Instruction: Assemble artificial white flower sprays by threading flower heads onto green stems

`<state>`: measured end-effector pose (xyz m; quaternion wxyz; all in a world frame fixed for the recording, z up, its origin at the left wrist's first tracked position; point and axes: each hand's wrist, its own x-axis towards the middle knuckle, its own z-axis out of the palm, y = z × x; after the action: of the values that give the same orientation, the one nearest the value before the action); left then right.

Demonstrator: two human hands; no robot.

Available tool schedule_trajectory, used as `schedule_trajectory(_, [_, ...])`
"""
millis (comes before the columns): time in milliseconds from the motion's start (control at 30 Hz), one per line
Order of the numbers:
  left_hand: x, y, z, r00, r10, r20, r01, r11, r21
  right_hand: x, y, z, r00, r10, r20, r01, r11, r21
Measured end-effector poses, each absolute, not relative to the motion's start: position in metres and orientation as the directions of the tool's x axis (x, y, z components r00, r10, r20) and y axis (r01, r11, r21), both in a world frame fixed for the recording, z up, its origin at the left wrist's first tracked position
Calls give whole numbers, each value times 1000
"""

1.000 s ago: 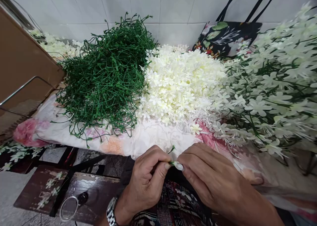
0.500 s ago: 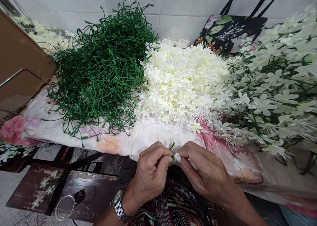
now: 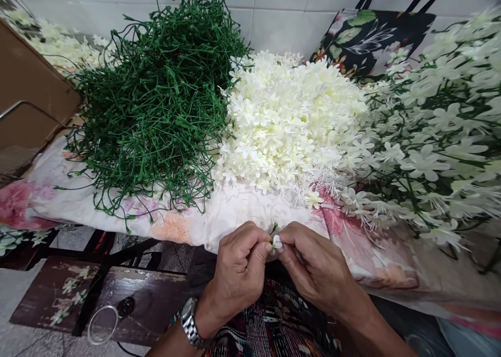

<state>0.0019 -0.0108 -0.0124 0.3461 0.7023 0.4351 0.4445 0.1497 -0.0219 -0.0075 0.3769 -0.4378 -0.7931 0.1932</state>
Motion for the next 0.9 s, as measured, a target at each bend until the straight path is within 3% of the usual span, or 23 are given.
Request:
schedule_trajectory(167, [0,-10,-9,217,941,260,231,-308,923,148,-22,-4,-313,844,436,570,534,-624])
schedule_trajectory(433, [-12,-9,-16,250,968,8,-122,23,992,163,-30,21,-286,813,508,654,553,-516])
schedule_trajectory(633, [-14,-11,-16,260,964,57,-92,-34,995,155,-29,23,-345,760,550,608,628,-486])
schedule_trajectory(900, [-7,-11,-11,220,960,173,20,-182,983,149,-27,13,-344,764,546,656,612,-443])
